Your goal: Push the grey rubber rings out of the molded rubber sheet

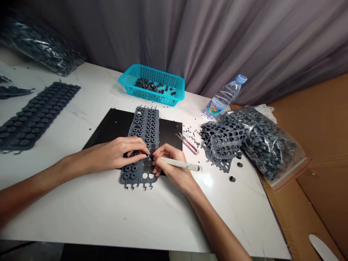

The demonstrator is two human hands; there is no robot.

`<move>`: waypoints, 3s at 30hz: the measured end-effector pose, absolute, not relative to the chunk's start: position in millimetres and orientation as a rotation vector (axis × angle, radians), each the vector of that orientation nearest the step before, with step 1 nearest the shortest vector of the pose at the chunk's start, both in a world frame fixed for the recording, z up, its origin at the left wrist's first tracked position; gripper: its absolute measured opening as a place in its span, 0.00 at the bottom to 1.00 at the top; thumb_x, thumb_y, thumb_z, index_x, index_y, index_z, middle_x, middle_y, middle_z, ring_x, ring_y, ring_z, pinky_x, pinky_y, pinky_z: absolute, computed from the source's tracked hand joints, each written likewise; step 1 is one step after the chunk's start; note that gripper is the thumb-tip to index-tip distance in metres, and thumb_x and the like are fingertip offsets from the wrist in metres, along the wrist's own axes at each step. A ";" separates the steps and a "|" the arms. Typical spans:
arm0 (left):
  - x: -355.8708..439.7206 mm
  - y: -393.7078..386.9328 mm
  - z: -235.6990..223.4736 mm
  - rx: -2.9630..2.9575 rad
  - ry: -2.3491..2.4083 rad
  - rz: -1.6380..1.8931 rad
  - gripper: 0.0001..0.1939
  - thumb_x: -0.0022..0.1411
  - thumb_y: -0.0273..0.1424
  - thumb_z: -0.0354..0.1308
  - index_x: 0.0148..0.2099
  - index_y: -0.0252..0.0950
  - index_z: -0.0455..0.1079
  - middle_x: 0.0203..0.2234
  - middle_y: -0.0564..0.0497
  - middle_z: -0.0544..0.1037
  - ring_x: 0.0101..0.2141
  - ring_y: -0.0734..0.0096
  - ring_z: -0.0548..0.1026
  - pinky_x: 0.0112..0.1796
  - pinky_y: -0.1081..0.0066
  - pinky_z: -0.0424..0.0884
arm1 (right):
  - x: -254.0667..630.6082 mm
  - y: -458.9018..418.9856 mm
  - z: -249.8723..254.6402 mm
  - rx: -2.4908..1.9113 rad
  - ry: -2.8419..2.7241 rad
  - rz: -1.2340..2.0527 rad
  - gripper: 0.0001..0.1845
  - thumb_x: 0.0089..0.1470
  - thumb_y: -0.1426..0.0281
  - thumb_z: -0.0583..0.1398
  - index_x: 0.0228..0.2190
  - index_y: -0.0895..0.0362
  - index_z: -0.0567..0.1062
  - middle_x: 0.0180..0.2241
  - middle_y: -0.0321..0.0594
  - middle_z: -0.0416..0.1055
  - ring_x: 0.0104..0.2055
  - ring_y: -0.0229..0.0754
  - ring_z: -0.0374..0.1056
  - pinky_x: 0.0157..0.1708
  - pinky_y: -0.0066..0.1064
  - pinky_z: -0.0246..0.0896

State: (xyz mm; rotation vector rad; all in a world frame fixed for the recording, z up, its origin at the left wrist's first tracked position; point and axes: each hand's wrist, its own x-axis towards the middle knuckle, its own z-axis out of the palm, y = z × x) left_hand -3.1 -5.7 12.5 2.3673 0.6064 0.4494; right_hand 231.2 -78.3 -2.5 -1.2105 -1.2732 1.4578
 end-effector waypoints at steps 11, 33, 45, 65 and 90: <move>-2.1 -3.1 7.0 2.386 0.582 0.504 0.10 0.78 0.33 0.55 0.49 0.37 0.78 0.43 0.49 0.81 0.43 0.67 0.80 0.47 0.69 0.72 | 231.6 -76.3 -2.4 -1.189 -1.282 1.486 0.07 0.61 0.68 0.66 0.35 0.57 0.73 0.28 0.34 0.76 0.23 0.37 0.74 0.23 0.26 0.73; 0.7 -6.5 7.8 2.410 0.642 0.510 0.09 0.78 0.32 0.55 0.48 0.37 0.77 0.41 0.51 0.79 0.39 0.70 0.78 0.43 0.70 0.70 | 231.3 -78.4 -4.4 -1.166 -1.281 1.466 0.08 0.63 0.67 0.66 0.36 0.57 0.73 0.28 0.36 0.77 0.23 0.38 0.75 0.24 0.28 0.74; 1.6 -5.8 7.5 2.392 0.645 0.499 0.09 0.78 0.32 0.55 0.47 0.37 0.77 0.41 0.51 0.79 0.40 0.70 0.78 0.44 0.70 0.69 | 231.8 -79.2 -3.8 -1.189 -1.330 1.446 0.04 0.62 0.71 0.65 0.35 0.57 0.74 0.28 0.36 0.78 0.25 0.38 0.75 0.25 0.28 0.73; 2.3 -6.2 11.2 2.393 0.648 0.498 0.09 0.78 0.32 0.55 0.47 0.37 0.77 0.40 0.51 0.80 0.39 0.69 0.78 0.43 0.71 0.70 | 231.8 -78.8 -3.1 -1.180 -1.306 1.468 0.06 0.62 0.69 0.65 0.35 0.56 0.73 0.29 0.36 0.78 0.24 0.38 0.75 0.25 0.28 0.74; 2.0 -7.2 11.2 2.479 0.638 0.473 0.09 0.78 0.34 0.55 0.49 0.37 0.76 0.43 0.50 0.79 0.43 0.67 0.79 0.47 0.68 0.71 | 230.5 -81.5 -0.2 -1.256 -1.442 1.387 0.04 0.62 0.70 0.64 0.34 0.55 0.73 0.24 0.33 0.76 0.25 0.39 0.74 0.26 0.27 0.70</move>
